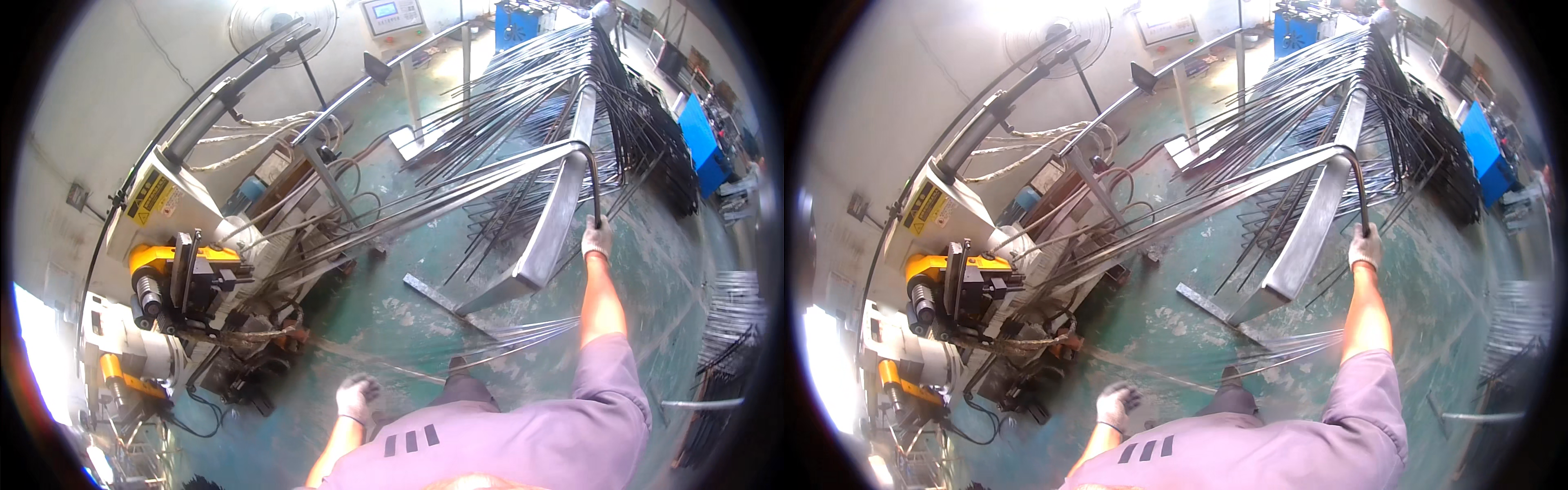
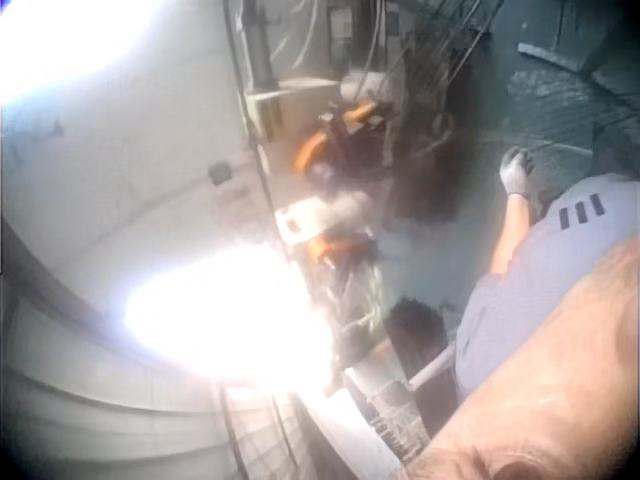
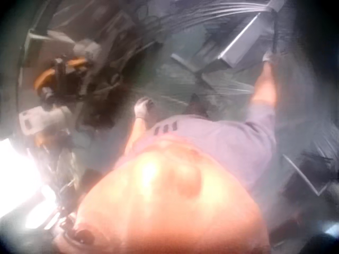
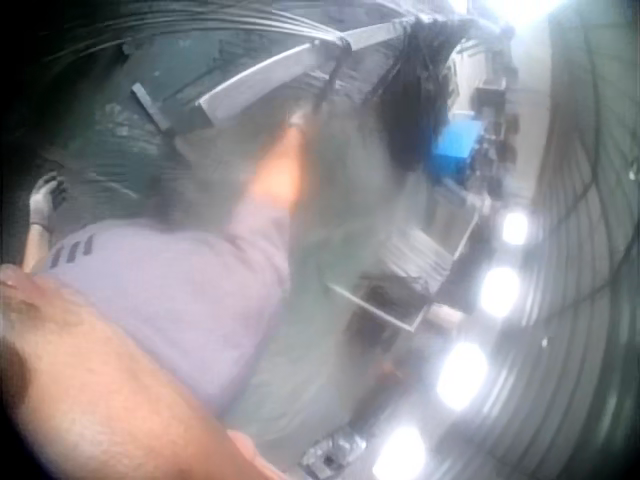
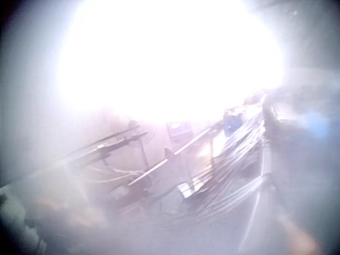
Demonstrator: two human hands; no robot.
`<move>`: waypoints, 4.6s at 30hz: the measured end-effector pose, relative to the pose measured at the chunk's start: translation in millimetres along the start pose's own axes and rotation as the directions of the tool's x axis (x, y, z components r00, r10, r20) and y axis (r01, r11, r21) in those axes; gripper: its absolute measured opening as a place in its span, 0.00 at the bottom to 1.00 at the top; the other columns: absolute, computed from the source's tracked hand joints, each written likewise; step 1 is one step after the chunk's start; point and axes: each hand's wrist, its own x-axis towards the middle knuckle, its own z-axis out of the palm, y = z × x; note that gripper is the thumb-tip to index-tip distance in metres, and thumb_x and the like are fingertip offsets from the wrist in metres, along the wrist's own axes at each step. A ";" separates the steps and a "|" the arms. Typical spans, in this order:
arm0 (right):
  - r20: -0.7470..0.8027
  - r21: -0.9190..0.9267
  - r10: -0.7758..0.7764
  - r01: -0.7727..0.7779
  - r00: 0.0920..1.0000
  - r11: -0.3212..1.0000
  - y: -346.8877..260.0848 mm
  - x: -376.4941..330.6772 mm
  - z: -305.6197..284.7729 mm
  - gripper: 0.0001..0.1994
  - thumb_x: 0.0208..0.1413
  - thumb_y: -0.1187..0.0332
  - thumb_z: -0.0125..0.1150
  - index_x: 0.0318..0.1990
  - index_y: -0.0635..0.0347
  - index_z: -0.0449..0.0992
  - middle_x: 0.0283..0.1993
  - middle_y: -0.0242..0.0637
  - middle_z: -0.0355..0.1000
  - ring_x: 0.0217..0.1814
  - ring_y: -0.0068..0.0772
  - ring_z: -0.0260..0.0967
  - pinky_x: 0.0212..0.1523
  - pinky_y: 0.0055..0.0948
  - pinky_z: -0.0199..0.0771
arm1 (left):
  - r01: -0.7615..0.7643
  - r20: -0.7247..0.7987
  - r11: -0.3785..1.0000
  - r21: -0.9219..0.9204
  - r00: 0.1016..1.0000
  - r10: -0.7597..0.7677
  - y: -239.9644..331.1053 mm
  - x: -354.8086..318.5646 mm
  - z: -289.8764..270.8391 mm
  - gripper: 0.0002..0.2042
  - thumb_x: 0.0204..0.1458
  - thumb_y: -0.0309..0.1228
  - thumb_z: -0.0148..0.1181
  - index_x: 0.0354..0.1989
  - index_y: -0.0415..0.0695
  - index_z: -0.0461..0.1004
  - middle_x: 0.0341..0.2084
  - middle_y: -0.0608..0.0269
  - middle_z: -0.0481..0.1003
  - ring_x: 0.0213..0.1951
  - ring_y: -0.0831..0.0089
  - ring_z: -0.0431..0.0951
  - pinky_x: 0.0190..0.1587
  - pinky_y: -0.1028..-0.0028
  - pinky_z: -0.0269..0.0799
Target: The person repeatedly picks up bundles of long metal rods from a floor pile, inserts them into a bending machine, and then removes the bent rods to place them onto a metal rack. The process is repeated multiple times in a continuous loop.
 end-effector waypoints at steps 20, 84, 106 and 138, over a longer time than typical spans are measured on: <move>0.753 -0.488 0.353 0.111 0.556 0.866 25.4 -377.3 85.2 0.28 0.65 0.52 0.64 0.66 0.61 0.79 0.69 0.53 0.77 0.75 0.51 0.73 0.74 0.43 0.72 | -0.078 -0.173 0.985 0.156 0.979 0.105 -52.7 -103.0 -85.3 0.15 0.63 0.16 0.58 0.57 0.32 0.78 0.43 0.49 0.85 0.40 0.62 0.87 0.45 0.64 0.86; 0.101 0.736 0.293 -0.127 -0.951 -0.665 -571.8 -2169.3 -427.7 0.20 0.61 0.52 0.68 0.46 0.61 0.90 0.49 0.57 0.85 0.55 0.60 0.84 0.58 0.51 0.84 | -0.774 -0.818 0.396 -0.494 0.260 -0.513 -307.4 -499.9 -1298.8 0.12 0.65 0.24 0.61 0.54 0.33 0.79 0.41 0.52 0.85 0.37 0.66 0.86 0.44 0.67 0.84; 0.271 0.837 0.602 0.493 -0.751 0.239 -614.8 -2179.2 -416.6 0.13 0.73 0.64 0.68 0.44 0.69 0.80 0.35 0.47 0.83 0.30 0.41 0.83 0.29 0.39 0.87 | -0.821 -0.850 0.298 -0.487 0.367 -0.378 -246.5 -491.2 -1344.8 0.14 0.68 0.26 0.58 0.59 0.35 0.76 0.44 0.51 0.85 0.41 0.61 0.88 0.48 0.62 0.87; 0.773 0.396 -0.227 0.730 -0.592 -0.557 -696.7 -1663.3 -277.9 0.12 0.55 0.63 0.73 0.45 0.54 0.86 0.45 0.52 0.84 0.53 0.61 0.82 0.56 0.52 0.81 | -0.820 -0.752 -0.337 -0.463 0.564 -0.341 -227.2 -499.0 -1432.9 0.12 0.75 0.39 0.58 0.42 0.44 0.75 0.33 0.61 0.76 0.34 0.67 0.76 0.40 0.65 0.76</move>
